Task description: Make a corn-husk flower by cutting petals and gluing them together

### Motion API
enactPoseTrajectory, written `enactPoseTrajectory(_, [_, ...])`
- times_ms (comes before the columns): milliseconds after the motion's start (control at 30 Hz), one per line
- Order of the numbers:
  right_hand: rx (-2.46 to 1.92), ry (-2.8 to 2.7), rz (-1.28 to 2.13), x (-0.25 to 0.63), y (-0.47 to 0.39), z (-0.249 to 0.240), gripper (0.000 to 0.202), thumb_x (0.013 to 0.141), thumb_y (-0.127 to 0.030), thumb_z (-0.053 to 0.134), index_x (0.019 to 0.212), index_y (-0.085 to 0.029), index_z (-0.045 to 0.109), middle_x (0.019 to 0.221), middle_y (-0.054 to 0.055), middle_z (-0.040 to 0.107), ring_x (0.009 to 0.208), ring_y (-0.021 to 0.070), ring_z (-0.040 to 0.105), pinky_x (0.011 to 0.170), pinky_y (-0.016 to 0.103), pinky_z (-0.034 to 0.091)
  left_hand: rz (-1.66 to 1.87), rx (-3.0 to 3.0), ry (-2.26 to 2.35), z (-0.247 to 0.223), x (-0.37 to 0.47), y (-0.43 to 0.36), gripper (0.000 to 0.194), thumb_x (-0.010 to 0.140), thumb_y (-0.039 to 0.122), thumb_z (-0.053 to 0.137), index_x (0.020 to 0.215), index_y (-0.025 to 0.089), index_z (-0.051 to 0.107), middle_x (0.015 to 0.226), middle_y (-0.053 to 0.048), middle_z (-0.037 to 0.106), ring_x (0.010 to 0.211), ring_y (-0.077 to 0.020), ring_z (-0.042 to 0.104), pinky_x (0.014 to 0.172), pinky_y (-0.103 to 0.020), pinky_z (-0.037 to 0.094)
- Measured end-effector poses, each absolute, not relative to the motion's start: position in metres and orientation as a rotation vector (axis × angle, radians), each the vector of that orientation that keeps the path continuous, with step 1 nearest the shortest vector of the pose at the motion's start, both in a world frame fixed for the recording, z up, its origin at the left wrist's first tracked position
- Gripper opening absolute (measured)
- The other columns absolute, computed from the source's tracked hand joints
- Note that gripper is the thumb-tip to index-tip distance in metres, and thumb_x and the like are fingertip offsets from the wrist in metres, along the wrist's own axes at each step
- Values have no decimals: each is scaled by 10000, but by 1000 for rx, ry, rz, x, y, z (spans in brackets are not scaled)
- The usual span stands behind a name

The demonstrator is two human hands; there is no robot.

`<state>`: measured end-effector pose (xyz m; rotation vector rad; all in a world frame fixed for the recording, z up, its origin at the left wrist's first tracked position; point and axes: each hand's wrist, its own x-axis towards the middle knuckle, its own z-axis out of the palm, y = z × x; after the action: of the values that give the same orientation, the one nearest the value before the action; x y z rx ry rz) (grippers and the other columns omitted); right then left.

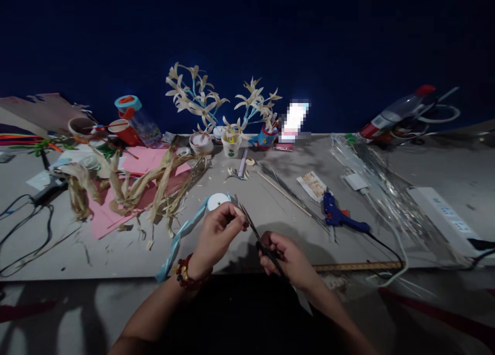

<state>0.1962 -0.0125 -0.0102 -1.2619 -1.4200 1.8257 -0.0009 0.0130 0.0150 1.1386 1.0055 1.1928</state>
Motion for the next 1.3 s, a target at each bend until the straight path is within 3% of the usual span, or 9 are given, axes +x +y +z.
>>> enactPoseTrajectory(900, [-1226,-1425,1863,199,-19,-15,551,693,-648,791,715,-222,442,621,-66,511,485,72,443,480,218,324,1097,1210,975,26,-5,12,275,940,363,628,738,179,600,734,-30,646,720,-164,585,721,-288,452])
enactPoseTrajectory(1300, [-1234,-1416,1882,201,-18,-16,475,716,-501,808,696,-227,421,603,-77,514,469,70,446,472,213,323,1069,1232,972,24,-8,11,259,942,354,625,754,181,582,736,-29,649,721,-164,587,721,-286,450])
